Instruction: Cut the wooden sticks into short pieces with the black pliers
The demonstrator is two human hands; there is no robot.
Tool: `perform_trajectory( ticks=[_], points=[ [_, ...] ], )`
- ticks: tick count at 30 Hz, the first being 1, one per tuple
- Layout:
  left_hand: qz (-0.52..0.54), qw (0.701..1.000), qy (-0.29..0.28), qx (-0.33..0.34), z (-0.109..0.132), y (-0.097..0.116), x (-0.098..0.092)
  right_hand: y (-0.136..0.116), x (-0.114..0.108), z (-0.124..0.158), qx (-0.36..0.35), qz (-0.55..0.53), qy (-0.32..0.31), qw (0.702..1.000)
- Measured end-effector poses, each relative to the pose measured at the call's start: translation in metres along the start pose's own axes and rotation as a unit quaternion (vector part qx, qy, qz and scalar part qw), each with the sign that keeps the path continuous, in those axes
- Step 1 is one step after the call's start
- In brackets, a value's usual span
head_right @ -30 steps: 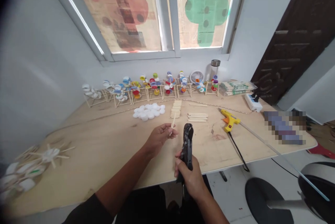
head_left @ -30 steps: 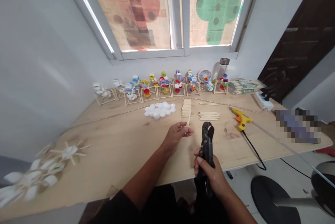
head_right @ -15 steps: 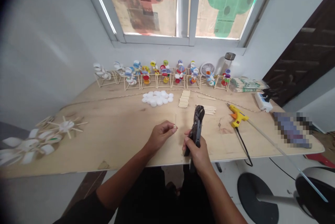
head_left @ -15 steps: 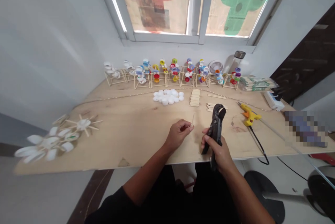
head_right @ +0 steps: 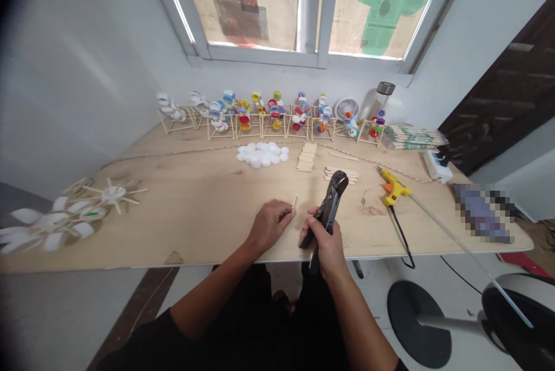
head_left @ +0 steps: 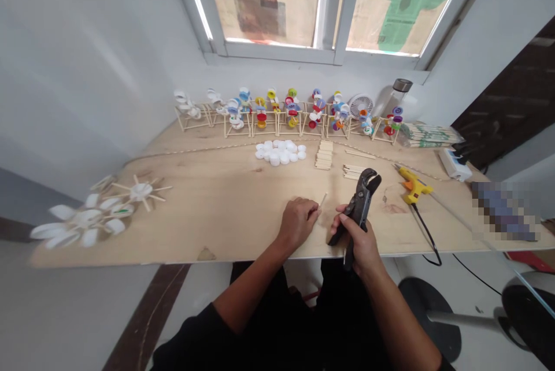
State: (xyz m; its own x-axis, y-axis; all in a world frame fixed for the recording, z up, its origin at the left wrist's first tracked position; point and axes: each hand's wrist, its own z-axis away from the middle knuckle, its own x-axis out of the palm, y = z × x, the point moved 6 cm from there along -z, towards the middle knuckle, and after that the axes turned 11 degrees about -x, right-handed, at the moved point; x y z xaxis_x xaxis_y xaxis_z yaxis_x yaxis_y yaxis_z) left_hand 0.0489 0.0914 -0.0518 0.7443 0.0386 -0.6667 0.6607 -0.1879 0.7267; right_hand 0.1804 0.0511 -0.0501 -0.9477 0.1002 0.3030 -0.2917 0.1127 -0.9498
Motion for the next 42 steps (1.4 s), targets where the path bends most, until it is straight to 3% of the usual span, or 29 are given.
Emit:
perform_trajectory(
  ticks=[3, 5, 9, 11, 18, 24, 31, 42],
  points=[
    [0.067, 0.997, -0.032, -0.019, 0.001, 0.002, -0.006, -0.004, -0.002, -0.001, -0.011, 0.033, -0.007, 0.999],
    [0.147, 0.983, -0.098, -0.043, 0.003, 0.004, -0.008, -0.008, -0.003, -0.002, -0.017, 0.058, -0.005, 0.998],
    [0.28, 0.908, -0.298, -0.096, 0.014, 0.014, -0.003, -0.016, 0.003, -0.005, -0.037, 0.095, -0.027, 0.994],
    [0.304, 0.876, -0.36, -0.109, 0.019, 0.02, -0.003, -0.02, 0.007, -0.005, -0.048, 0.107, -0.044, 0.992],
    [0.288, 0.83, -0.467, -0.106, 0.023, 0.031, -0.003, -0.024, 0.01, 0.002, -0.065, 0.155, -0.057, 0.984],
    [0.239, 0.831, -0.491, -0.108, 0.021, 0.026, 0.001, -0.021, 0.008, 0.007, -0.088, 0.182, -0.07, 0.977],
    [0.241, 0.814, -0.512, -0.132, 0.021, 0.031, 0.004, -0.019, 0.003, 0.012, -0.094, 0.161, -0.027, 0.982],
    [0.284, 0.85, -0.429, -0.118, 0.022, 0.03, 0.007, -0.018, -0.007, 0.014, -0.133, 0.14, 0.062, 0.979]
  ],
)
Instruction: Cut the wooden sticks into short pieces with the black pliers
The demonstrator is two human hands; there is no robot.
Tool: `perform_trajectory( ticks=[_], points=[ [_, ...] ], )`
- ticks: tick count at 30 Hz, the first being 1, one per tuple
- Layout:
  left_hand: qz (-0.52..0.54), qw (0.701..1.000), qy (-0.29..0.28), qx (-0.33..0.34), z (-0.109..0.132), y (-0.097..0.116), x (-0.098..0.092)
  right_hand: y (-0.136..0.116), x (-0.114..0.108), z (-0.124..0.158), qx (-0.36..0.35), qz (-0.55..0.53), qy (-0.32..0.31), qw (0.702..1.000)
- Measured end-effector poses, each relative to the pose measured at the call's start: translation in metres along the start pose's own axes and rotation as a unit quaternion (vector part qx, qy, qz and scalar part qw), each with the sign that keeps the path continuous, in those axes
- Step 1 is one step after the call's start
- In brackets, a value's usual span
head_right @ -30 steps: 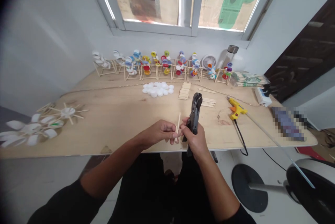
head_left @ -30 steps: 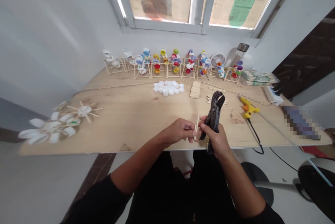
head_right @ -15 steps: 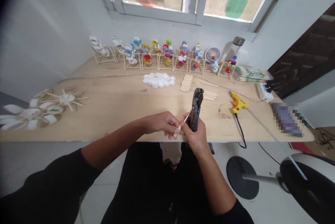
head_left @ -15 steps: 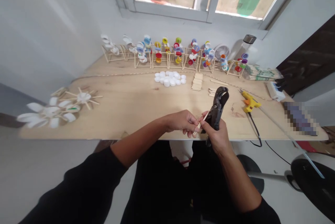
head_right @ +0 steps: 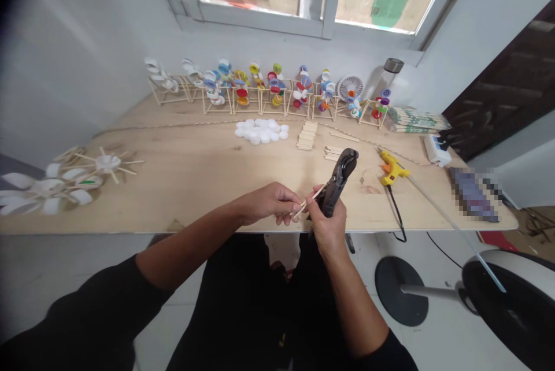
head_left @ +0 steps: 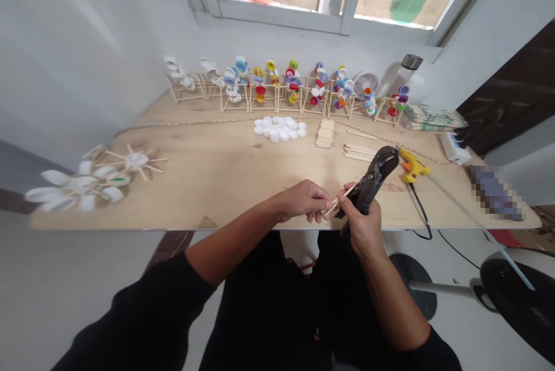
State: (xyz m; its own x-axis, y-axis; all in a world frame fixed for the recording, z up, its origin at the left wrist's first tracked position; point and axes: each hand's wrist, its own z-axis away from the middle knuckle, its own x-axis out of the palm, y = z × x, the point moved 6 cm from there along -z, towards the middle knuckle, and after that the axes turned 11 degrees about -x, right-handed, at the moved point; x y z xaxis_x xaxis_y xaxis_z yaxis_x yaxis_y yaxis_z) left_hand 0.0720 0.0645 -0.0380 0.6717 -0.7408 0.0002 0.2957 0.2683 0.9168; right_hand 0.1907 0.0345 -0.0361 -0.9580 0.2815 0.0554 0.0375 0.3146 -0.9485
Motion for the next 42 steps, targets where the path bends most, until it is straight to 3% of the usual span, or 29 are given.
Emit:
perform_trajectory(
  ticks=[5, 21, 37, 42],
  points=[
    [0.022, 1.0, 0.019, -0.008, 0.0, -0.002, 0.003, 0.001, -0.002, 0.001, 0.011, -0.002, 0.01, 1.0],
    [0.064, 0.997, 0.002, -0.042, -0.004, -0.005, 0.012, 0.005, -0.006, 0.005, 0.031, -0.024, 0.063, 0.997],
    [0.068, 0.997, -0.009, -0.039, -0.01, -0.007, 0.011, 0.011, -0.007, 0.005, 0.04, -0.027, 0.071, 0.996],
    [0.063, 0.998, 0.021, -0.018, -0.005, -0.007, 0.006, 0.008, -0.008, 0.002, 0.031, -0.005, 0.05, 0.998]
  ],
)
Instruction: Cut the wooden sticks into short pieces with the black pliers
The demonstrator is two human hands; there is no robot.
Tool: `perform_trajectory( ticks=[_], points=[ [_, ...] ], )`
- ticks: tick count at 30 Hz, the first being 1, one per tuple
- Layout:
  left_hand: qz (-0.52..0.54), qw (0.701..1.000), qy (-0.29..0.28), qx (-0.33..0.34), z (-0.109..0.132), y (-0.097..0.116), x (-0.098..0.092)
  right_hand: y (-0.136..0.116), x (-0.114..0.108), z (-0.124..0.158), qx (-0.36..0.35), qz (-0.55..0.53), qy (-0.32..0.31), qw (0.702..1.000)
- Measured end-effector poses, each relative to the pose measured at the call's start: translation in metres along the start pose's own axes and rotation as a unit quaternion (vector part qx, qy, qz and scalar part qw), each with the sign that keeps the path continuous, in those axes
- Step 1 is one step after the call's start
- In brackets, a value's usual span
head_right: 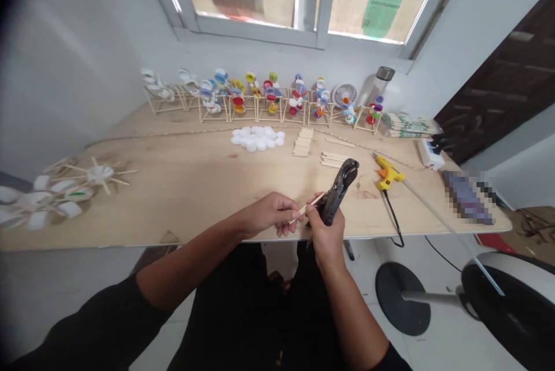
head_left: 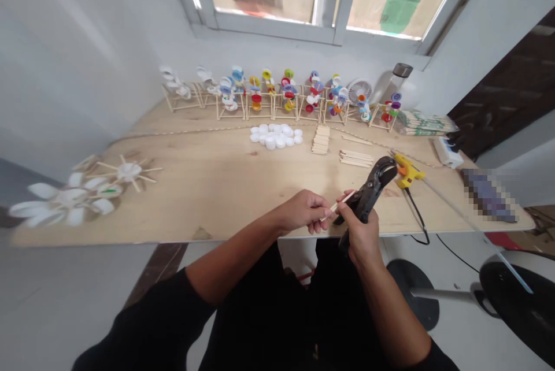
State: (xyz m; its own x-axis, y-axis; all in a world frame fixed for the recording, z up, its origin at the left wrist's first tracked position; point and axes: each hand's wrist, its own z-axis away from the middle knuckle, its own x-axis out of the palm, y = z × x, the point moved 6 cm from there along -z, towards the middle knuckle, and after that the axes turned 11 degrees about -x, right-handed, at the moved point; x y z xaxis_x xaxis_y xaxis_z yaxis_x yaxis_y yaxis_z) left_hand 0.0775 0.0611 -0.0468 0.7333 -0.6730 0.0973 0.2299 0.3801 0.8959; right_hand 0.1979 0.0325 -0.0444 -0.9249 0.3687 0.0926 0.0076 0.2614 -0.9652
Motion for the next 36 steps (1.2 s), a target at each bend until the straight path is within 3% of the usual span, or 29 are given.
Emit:
perform_trajectory(
  ticks=[5, 11, 17, 23, 30, 36],
  points=[
    [-0.006, 0.998, 0.051, 0.034, 0.018, 0.012, -0.022, -0.013, -0.004, 0.003, 0.022, 0.023, -0.041, 0.999],
    [-0.029, 0.991, 0.115, 0.058, 0.045, 0.035, -0.042, -0.024, 0.001, 0.022, 0.064, 0.061, -0.196, 0.977],
    [-0.05, 0.993, 0.093, 0.059, 0.057, 0.042, -0.04, -0.014, 0.005, 0.039, 0.085, 0.132, -0.289, 0.945],
    [-0.118, 0.989, 0.08, 0.048, 0.062, 0.047, -0.033, -0.01, 0.01, 0.049, 0.08, 0.142, -0.325, 0.932],
    [-0.266, 0.955, 0.122, 0.056, 0.062, 0.055, -0.029, -0.013, 0.014, 0.05, 0.068, 0.144, -0.329, 0.931],
    [-0.303, 0.945, 0.111, 0.055, 0.056, 0.055, -0.03, -0.013, 0.017, 0.048, 0.057, 0.153, -0.322, 0.933]
  ],
)
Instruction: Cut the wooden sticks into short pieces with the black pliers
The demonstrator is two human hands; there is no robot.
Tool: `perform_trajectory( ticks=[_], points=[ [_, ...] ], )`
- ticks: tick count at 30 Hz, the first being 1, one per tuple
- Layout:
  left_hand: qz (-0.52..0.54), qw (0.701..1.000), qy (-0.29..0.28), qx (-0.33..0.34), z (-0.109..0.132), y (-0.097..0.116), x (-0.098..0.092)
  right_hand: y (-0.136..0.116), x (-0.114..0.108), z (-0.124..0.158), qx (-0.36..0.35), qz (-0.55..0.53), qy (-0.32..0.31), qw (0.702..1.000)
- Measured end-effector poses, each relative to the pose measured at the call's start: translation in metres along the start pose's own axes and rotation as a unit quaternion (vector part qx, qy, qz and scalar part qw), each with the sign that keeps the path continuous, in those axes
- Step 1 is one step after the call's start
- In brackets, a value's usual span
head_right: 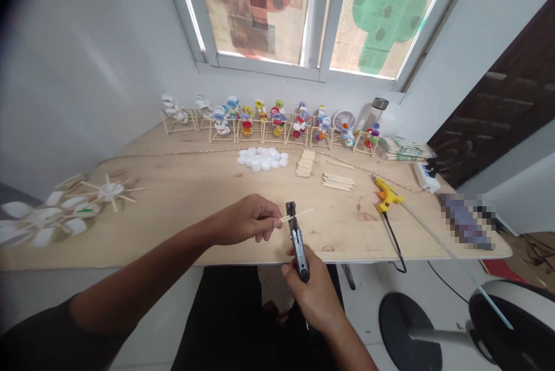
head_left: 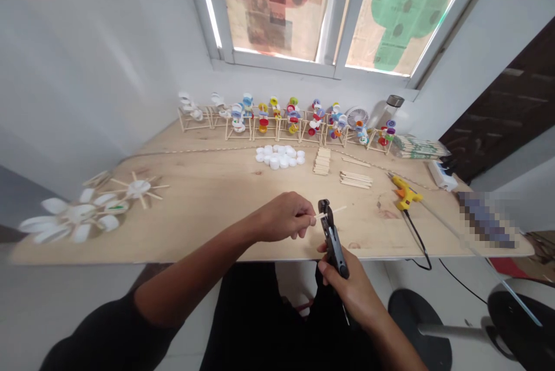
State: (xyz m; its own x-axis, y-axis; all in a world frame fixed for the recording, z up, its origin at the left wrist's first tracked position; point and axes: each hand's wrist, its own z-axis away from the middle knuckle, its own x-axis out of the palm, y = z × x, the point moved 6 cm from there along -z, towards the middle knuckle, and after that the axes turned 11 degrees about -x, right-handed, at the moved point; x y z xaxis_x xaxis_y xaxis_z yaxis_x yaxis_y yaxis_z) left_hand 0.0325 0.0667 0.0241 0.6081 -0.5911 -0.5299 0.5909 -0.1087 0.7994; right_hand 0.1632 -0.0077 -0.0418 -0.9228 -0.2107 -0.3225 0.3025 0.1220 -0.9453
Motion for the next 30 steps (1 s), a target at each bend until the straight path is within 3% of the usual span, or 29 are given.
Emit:
perform_trajectory(
  ticks=[30],
  points=[
    [-0.018, 0.999, -0.041, -0.007, -0.012, -0.006, 0.001, 0.014, 0.007, -0.004, 0.006, 0.068, 0.012, 0.998]
  ],
)
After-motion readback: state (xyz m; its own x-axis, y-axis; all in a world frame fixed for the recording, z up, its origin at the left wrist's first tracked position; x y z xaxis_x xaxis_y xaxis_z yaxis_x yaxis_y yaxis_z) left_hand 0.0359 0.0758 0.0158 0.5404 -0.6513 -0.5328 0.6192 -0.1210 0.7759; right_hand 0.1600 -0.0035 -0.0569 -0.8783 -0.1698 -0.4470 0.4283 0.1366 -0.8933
